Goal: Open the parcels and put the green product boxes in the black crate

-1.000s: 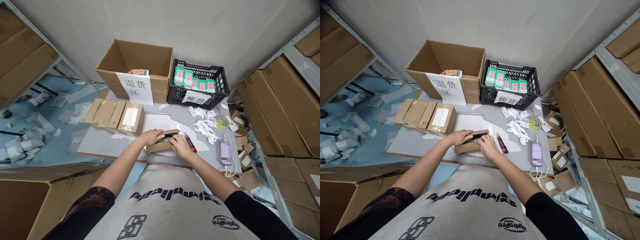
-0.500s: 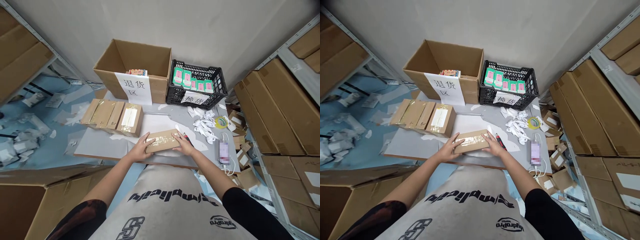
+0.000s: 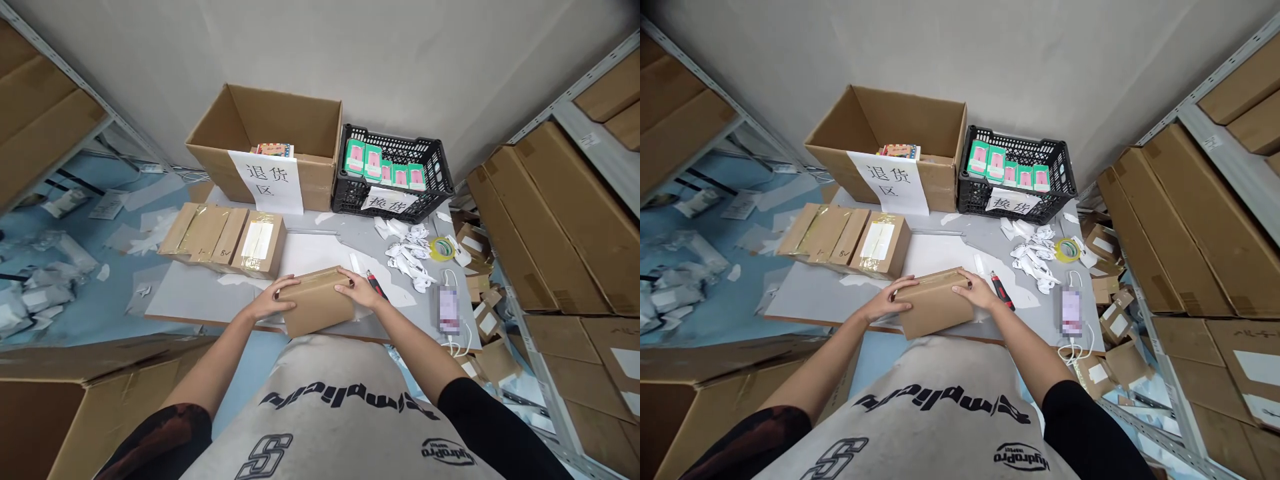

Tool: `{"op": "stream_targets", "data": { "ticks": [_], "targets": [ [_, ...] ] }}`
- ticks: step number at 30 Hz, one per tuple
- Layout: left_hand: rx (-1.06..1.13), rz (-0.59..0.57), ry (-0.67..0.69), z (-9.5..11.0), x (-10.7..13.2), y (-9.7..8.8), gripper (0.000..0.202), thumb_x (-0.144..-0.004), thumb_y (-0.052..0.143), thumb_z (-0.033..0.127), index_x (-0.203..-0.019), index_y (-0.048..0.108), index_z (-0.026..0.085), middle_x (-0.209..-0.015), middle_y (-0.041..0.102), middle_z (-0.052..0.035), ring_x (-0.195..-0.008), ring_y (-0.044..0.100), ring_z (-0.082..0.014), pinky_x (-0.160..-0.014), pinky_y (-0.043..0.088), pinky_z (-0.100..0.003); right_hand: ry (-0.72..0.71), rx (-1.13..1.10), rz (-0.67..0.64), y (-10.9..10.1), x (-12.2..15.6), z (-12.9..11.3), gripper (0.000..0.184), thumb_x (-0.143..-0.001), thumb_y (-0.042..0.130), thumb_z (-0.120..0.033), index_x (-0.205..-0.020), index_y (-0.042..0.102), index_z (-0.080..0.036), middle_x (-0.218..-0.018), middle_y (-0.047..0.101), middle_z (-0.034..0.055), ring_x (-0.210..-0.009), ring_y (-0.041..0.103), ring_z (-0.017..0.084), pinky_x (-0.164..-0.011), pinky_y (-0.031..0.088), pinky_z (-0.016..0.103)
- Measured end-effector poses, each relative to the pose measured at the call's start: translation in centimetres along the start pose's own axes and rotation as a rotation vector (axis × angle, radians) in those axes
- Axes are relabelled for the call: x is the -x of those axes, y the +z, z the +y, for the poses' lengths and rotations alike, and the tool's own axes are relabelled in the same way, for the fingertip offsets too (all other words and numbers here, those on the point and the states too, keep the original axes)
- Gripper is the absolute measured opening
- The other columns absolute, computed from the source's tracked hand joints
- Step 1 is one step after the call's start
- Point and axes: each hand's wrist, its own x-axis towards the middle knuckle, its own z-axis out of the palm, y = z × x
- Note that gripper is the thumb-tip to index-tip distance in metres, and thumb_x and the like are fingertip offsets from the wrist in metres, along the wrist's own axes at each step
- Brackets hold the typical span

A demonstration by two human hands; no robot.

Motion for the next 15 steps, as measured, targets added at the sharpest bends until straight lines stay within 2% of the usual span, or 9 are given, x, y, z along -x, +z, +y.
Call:
{"op": "stream_targets", "data": {
  "ticks": [3,6,8,11,13,15],
  "targets": [
    [0.153,0.053,-0.123,-0.1,-1.1,0.8,0.055,-0.072,0.070,0.047,-0.122,0.066,0.024,-0.137,0.057,-0.0074,-0.128,0.052,-0.0313,-0.102,0.046,-0.040,0.157,0.011,-0.010,-0.6,-1.6,-0.5,0.064,-0.079,0.068,-0.060,-0.133,0.058,-0.028,-0.123,0.067,0.0062,-0.102,0.064,0.022,-0.092,0.049,0.035],
    [0.321,0.043,-0.246,0.3,-3.4,1.6,0.054,-0.072,0.067,0.051,-0.119,0.066,0.024,-0.119,0.067,-0.0058,-0.111,0.062,-0.0288,-0.086,0.052,-0.036,0.294,0.029,0.030,-2.9,-2.8,-1.2,0.057,-0.076,0.066,-0.069,-0.116,0.067,-0.028,-0.110,0.071,0.0050,-0.097,0.065,0.023,-0.086,0.050,0.035],
    [0.488,-0.001,-0.347,0.4,-5.0,1.8,0.056,-0.073,0.064,0.058,-0.116,0.066,0.023,-0.109,0.070,-0.0058,-0.102,0.065,-0.0275,-0.077,0.054,-0.034,0.402,-0.055,0.018,-5.0,-3.4,-1.6,0.060,-0.077,0.059,-0.074,-0.112,0.067,-0.026,-0.095,0.072,0.0057,-0.087,0.065,0.023,-0.079,0.051,0.034],
    [0.724,-0.131,-0.569,-0.4,-6.8,2.2,0.058,-0.074,0.056,0.069,-0.105,0.067,0.020,-0.091,0.072,-0.0068,-0.086,0.069,-0.0272,-0.069,0.055,-0.035,0.549,-0.300,-0.062,-7.7,-3.6,-1.5,0.071,-0.080,0.047,-0.080,-0.118,0.062,-0.023,-0.078,0.069,0.0052,-0.075,0.065,0.020,-0.071,0.052,0.032],
    [0.777,-0.189,-0.718,-1.1,-7.8,2.8,0.060,-0.074,0.050,0.072,-0.098,0.066,0.020,-0.081,0.071,-0.0076,-0.073,0.068,-0.0276,-0.064,0.056,-0.040,0.562,-0.420,-0.120,-8.3,-3.2,-1.0,0.072,-0.080,0.043,-0.081,-0.120,0.061,-0.024,-0.084,0.070,0.0061,-0.081,0.066,0.021,-0.073,0.054,0.032],
    [0.750,-0.184,-0.813,-1.8,-8.5,3.6,0.064,-0.074,0.044,0.075,-0.098,0.064,0.020,-0.077,0.070,-0.0086,-0.064,0.067,-0.0284,-0.061,0.057,-0.044,0.527,-0.449,-0.140,-8.0,-2.4,-0.3,0.067,-0.079,0.051,-0.078,-0.123,0.059,-0.028,-0.105,0.071,0.0072,-0.096,0.065,0.023,-0.077,0.055,0.035]
  ]
}}
